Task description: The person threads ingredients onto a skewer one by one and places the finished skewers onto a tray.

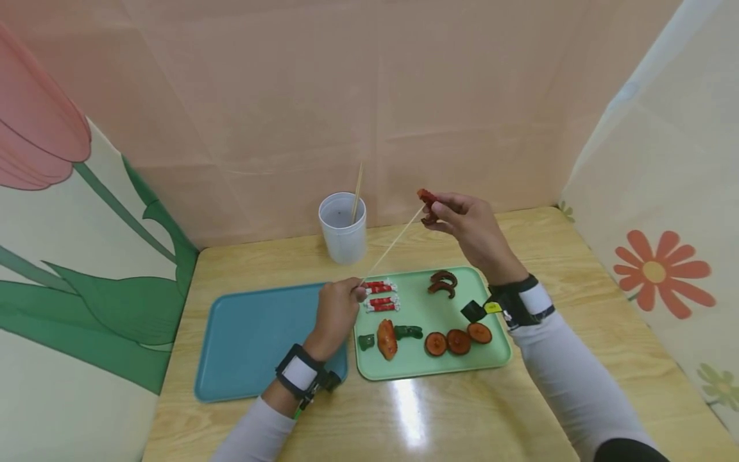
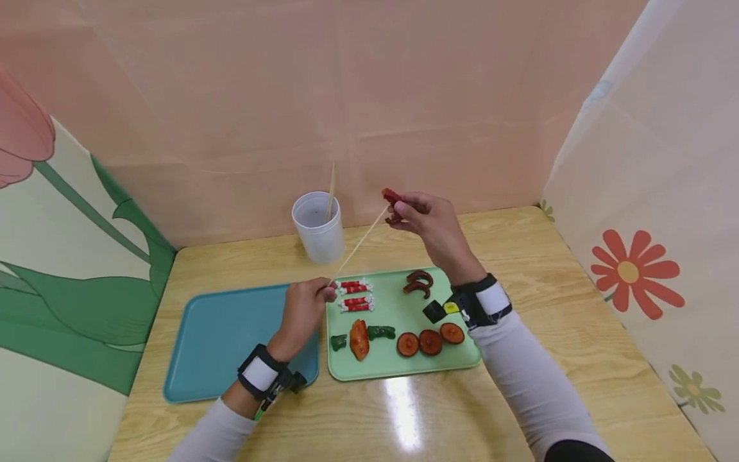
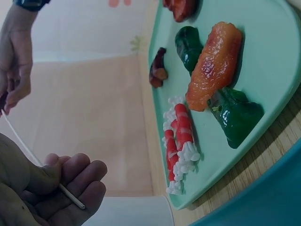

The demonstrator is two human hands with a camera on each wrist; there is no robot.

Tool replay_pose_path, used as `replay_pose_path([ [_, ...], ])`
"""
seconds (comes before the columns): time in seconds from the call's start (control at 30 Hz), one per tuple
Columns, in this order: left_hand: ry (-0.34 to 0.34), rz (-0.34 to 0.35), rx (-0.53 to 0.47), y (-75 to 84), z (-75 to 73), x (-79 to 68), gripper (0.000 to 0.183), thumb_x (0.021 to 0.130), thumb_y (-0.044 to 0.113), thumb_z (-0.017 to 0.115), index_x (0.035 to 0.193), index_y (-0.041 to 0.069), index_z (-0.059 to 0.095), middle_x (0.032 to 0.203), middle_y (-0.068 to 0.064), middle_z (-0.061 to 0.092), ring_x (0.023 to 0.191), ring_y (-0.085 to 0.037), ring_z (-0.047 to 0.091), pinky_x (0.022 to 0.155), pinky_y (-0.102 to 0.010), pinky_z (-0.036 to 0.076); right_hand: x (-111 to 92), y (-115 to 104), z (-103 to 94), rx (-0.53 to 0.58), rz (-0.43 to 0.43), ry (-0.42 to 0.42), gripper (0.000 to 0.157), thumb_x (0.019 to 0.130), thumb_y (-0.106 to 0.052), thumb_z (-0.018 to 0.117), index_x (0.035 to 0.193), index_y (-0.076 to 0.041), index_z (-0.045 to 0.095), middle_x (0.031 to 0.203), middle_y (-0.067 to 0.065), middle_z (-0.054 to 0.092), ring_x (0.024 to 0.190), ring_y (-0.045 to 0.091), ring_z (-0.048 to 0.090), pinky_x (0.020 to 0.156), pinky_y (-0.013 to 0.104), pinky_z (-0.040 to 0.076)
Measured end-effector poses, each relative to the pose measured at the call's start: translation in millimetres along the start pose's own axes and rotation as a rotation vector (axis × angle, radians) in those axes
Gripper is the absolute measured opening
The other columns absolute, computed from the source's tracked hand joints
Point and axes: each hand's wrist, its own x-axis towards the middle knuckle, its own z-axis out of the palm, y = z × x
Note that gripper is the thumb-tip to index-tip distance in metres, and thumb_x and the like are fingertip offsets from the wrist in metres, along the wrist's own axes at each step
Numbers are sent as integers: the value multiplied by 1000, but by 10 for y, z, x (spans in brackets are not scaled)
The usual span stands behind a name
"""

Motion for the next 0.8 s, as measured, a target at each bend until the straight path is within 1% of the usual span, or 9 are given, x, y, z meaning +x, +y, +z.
replay_pose_path([
  [0.17, 7, 4, 17, 11, 2, 7, 9, 93, 2, 71, 94, 5, 80, 83, -4, 78, 79, -13, 75, 66, -29, 62, 6, 2, 24, 0, 4, 0, 44, 97, -25, 68, 132, 1, 62, 113, 9, 68, 99, 17, 70, 90, 28, 61],
  [0.3, 14, 20, -6, 26, 20, 10, 9, 94, 3, 71, 91, 5, 79, 80, -3, 77, 75, -12, 74, 64, -26, 61, 4, 10, 49, -26, 22, -8, 42, 96, -24, 71, 128, 1, 63, 117, 10, 67, 98, 16, 69, 91, 28, 61],
  [0.4, 19, 43, -41, 41, 37, 23, 10, 95, 1, 69, 90, 4, 79, 78, -4, 77, 72, -11, 73, 63, -23, 59, 3, 14, 70, -38, 28, -3, 40, 95, -24, 73, 124, 2, 64, 114, 8, 67, 95, 15, 69, 90, 27, 60],
  [0.5, 20, 61, -73, 67, 36, 47, 12, 95, -1, 68, 89, 4, 78, 75, -4, 75, 69, -9, 71, 62, -20, 58, -6, 13, 108, -12, 12, 26, 36, 94, -21, 75, 119, 3, 66, 109, 6, 68, 90, 16, 70, 87, 27, 61],
  [0.57, 22, 64, -83, 89, 24, 69, 15, 95, -2, 67, 87, 5, 77, 73, -4, 74, 66, -8, 69, 61, -19, 57, -20, 14, 151, -15, 1, 31, 32, 94, -21, 76, 115, 2, 67, 106, 5, 68, 89, 15, 71, 86, 27, 61],
  [0.7, 21, 46, -103, 124, -8, 114, 19, 92, -10, 65, 85, 4, 77, 73, -5, 74, 63, -8, 66, 59, -18, 56, -61, 27, 258, -19, 5, 30, 28, 93, -19, 77, 111, 1, 70, 102, 3, 69, 88, 16, 72, 88, 29, 61],
  [0.8, -7, 27, -109, 129, -22, 125, 21, 91, -12, 64, 86, 3, 77, 75, -5, 74, 62, -7, 65, 57, -16, 55, -86, 37, 312, -31, -5, 38, 27, 93, -17, 76, 112, 2, 71, 100, 2, 69, 87, 15, 72, 86, 29, 62],
])
